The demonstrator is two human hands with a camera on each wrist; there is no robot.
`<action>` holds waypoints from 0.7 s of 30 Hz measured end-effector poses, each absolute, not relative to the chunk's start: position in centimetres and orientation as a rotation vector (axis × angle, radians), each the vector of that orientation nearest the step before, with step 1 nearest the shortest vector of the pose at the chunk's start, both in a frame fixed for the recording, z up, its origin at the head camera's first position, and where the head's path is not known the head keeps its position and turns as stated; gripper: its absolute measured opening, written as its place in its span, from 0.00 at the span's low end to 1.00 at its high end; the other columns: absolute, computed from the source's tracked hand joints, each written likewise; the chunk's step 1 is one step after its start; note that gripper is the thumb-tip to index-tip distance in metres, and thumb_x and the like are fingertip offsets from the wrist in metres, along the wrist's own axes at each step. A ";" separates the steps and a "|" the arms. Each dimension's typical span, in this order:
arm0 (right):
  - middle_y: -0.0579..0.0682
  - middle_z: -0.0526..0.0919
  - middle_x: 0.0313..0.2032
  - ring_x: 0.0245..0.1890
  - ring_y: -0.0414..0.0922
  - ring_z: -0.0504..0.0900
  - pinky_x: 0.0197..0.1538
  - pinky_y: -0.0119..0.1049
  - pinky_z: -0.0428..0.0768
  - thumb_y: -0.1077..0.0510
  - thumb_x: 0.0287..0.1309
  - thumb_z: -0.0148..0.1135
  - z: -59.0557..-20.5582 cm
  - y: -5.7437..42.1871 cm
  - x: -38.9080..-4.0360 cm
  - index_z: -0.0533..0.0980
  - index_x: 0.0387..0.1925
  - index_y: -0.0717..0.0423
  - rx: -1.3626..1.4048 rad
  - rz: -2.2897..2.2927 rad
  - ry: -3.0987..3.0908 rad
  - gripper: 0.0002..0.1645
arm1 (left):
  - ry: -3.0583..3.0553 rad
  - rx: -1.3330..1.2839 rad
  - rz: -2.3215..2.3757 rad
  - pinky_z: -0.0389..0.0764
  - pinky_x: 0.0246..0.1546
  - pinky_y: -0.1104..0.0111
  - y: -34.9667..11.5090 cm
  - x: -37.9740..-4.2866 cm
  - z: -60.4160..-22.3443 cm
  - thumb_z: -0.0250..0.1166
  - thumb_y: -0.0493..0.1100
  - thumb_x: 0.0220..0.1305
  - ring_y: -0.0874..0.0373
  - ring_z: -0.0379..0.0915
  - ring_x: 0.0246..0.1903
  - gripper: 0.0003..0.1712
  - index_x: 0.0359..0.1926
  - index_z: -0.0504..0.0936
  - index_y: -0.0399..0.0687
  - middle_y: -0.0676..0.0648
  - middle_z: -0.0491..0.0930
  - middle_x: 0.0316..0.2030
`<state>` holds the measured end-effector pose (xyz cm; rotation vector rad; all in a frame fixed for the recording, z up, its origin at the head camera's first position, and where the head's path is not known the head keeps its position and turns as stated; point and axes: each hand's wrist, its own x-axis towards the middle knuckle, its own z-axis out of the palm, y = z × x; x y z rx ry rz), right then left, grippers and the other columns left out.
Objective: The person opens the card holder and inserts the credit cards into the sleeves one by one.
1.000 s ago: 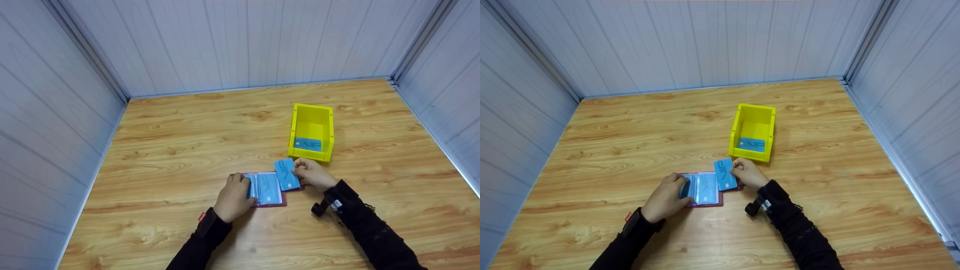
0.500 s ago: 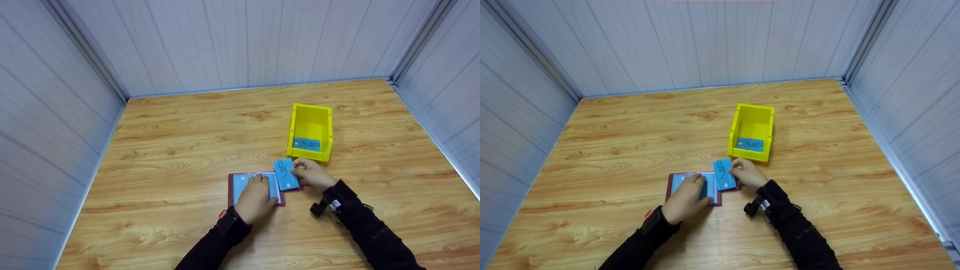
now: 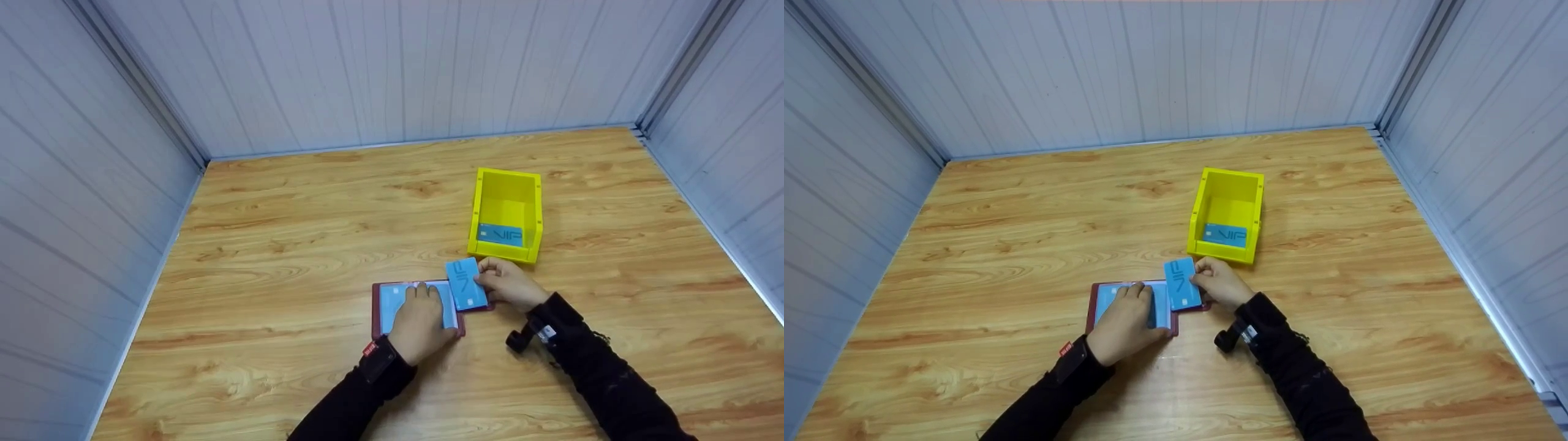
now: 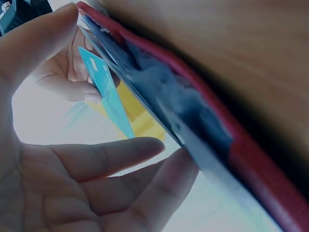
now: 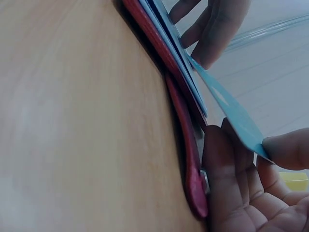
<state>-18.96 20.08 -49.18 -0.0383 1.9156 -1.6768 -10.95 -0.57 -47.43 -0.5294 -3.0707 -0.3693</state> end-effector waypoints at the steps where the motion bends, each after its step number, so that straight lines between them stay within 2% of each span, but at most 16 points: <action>1: 0.44 0.78 0.28 0.29 0.37 0.78 0.32 0.31 0.77 0.62 0.70 0.49 -49.1 20.1 -19.0 0.65 0.42 0.58 -0.040 -1.672 1.917 0.04 | -3.073 -0.534 -0.378 0.78 0.54 0.57 -0.6 -11.0 -47.4 0.74 0.64 0.49 0.39 0.72 0.54 0.49 0.57 0.75 0.26 0.29 0.77 0.54; 12: 0.44 0.78 0.30 0.32 0.37 0.79 0.36 0.31 0.80 0.62 0.71 0.47 -49.1 20.2 -19.1 0.65 0.44 0.57 0.005 -1.670 1.912 0.03 | -3.121 -0.518 -0.682 0.72 0.63 0.53 -1.4 -10.8 -46.8 0.69 0.57 0.56 0.36 0.69 0.61 0.45 0.61 0.70 0.25 0.27 0.73 0.60; 16: 0.44 0.80 0.31 0.33 0.38 0.80 0.37 0.32 0.81 0.63 0.72 0.47 -49.3 20.3 -19.2 0.65 0.44 0.57 0.019 -1.694 1.893 0.02 | -3.122 -0.499 -0.828 0.69 0.66 0.53 -1.8 -10.5 -46.4 0.65 0.53 0.60 0.39 0.69 0.63 0.40 0.63 0.69 0.25 0.29 0.73 0.61; 21: 0.44 0.81 0.32 0.34 0.38 0.81 0.38 0.32 0.81 0.63 0.71 0.47 -49.2 20.3 -19.1 0.65 0.44 0.57 -0.007 -1.711 1.876 0.03 | -3.099 -0.477 -0.985 0.73 0.62 0.55 -2.6 -10.3 -46.0 0.62 0.47 0.61 0.45 0.72 0.61 0.37 0.64 0.68 0.26 0.31 0.74 0.61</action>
